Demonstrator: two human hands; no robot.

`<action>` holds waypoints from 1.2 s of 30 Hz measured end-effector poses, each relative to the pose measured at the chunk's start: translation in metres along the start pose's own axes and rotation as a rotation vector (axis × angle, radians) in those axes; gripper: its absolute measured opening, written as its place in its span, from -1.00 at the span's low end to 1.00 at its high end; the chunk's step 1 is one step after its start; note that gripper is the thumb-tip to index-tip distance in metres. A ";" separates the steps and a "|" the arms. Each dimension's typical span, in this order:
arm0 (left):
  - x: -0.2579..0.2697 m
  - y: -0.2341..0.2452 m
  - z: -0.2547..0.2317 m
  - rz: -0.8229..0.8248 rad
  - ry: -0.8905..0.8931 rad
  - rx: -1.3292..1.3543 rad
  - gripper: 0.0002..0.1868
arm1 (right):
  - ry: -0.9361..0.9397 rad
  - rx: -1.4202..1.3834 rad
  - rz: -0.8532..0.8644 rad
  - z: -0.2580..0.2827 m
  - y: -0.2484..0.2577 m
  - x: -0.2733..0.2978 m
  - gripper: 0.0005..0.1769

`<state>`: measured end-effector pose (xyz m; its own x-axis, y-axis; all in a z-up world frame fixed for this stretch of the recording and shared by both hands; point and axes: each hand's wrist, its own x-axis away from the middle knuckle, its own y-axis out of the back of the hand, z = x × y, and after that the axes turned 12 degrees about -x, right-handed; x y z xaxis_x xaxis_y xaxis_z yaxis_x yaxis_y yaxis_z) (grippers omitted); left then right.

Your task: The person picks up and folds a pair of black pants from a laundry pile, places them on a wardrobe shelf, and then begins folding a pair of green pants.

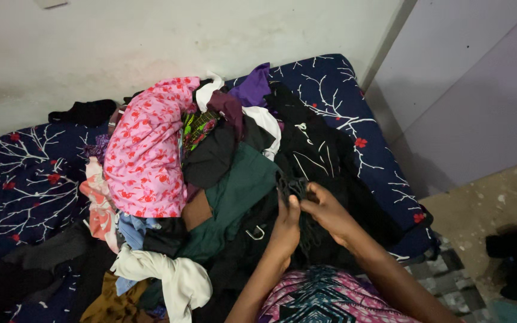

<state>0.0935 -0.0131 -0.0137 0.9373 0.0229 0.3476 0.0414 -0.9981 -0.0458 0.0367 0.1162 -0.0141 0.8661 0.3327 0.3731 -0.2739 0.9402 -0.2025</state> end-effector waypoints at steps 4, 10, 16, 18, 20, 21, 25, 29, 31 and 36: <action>-0.008 -0.002 0.006 -0.037 0.056 0.063 -0.26 | -0.067 -0.009 -0.038 -0.017 0.016 -0.008 -0.70; -0.024 -0.007 0.034 -0.143 0.060 0.160 -0.45 | 0.302 0.203 0.006 -0.039 0.013 -0.020 -0.62; -0.027 -0.006 0.053 -0.172 0.106 0.192 -0.41 | 0.155 0.562 -0.171 -0.037 0.003 -0.011 -0.63; -0.027 -0.006 0.053 -0.183 0.091 0.164 -0.38 | 0.204 0.539 -0.129 -0.036 0.004 -0.014 -0.63; -0.025 -0.002 0.050 -0.134 0.110 0.149 -0.24 | 0.250 0.515 -0.085 -0.033 0.005 -0.012 -0.63; -0.023 0.000 0.048 -0.135 0.111 0.151 -0.24 | 0.155 0.527 -0.080 -0.028 0.006 -0.011 -0.59; -0.016 0.004 0.037 0.061 0.210 0.318 0.04 | 0.009 0.474 0.008 -0.004 0.004 0.002 -0.28; -0.010 0.008 0.027 0.303 0.195 0.306 0.27 | 0.102 0.666 0.048 0.014 0.011 0.010 -0.10; -0.011 0.006 0.026 0.325 0.200 0.317 0.28 | 0.223 0.869 0.113 0.018 0.016 0.013 0.14; -0.012 0.004 0.028 0.470 0.085 0.308 0.29 | 0.108 0.914 -0.009 0.009 0.025 0.015 0.13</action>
<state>0.0920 -0.0153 -0.0440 0.8485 -0.4374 0.2978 -0.2629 -0.8368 -0.4802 0.0394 0.1450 -0.0054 0.8915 0.3596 0.2757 -0.4513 0.6500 0.6114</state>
